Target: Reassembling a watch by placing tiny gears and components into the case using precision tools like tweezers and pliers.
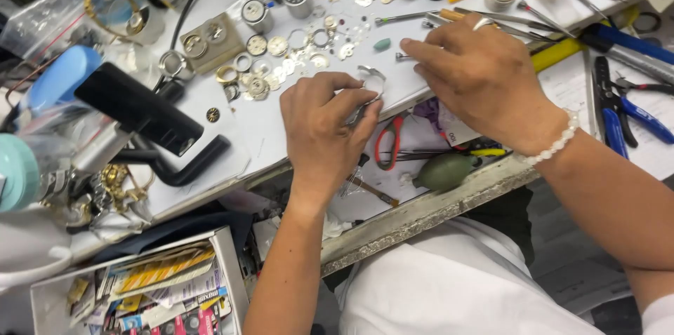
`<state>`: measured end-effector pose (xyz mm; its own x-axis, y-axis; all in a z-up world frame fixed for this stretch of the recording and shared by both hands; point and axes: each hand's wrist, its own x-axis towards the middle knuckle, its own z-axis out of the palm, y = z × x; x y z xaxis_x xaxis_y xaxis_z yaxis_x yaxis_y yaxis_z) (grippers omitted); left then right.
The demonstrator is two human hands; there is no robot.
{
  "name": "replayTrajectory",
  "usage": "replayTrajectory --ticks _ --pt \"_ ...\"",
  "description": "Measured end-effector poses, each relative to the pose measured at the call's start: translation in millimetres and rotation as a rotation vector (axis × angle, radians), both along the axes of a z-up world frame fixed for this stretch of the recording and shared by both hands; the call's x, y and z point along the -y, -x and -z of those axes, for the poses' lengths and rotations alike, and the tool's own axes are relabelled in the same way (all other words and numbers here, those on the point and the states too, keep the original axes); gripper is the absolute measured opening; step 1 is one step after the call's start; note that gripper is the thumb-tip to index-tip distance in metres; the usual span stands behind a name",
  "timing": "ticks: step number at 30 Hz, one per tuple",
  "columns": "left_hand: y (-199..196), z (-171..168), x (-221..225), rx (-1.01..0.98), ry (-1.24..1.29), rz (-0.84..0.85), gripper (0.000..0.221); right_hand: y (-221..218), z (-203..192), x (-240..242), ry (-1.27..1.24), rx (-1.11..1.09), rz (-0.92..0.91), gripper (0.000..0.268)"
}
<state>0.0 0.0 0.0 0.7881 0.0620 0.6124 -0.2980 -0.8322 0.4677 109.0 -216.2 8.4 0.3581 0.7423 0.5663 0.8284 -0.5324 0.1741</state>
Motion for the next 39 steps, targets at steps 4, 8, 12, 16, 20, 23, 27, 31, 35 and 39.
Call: replayTrajectory --ticks 4,8,12,16,20,23,27,31,35,39 --pt "-1 2 -2 0.041 -0.04 0.017 0.01 3 -4 45 -0.143 -0.112 0.042 0.007" --pt "-1 11 0 0.039 -0.074 0.008 0.012 25 9 80 -0.035 -0.281 0.06 0.006" --pt "-1 9 1 0.02 -0.009 0.019 0.007 39 43 75 0.254 -0.469 0.178 0.012" --pt "-1 10 -1 0.042 -0.013 0.021 0.008 46 45 64 0.187 -0.625 0.126 0.009" --pt "2 9 1 -0.012 0.032 -0.006 0.008 65 82 16 0.528 -0.611 0.105 0.018" --pt "0 5 0 0.081 -0.029 0.016 0.011 75 68 -3 0.464 -0.556 0.04 0.014" --pt "-1 3 0 0.055 -0.038 -0.006 0.008 60 10 11 -0.073 -0.389 -0.155 0.004" --pt "1 2 -1 0.057 -0.02 0.006 0.011 13 4 57 -0.152 -0.172 0.108 0.009" --pt "3 7 2 0.009 0.0 -0.038 0.009 -12 12 79 -0.054 -0.065 0.226 0.011" --pt "2 3 3 0.024 0.0 -0.043 0.009 -23 16 74 0.089 -0.041 0.274 0.017"
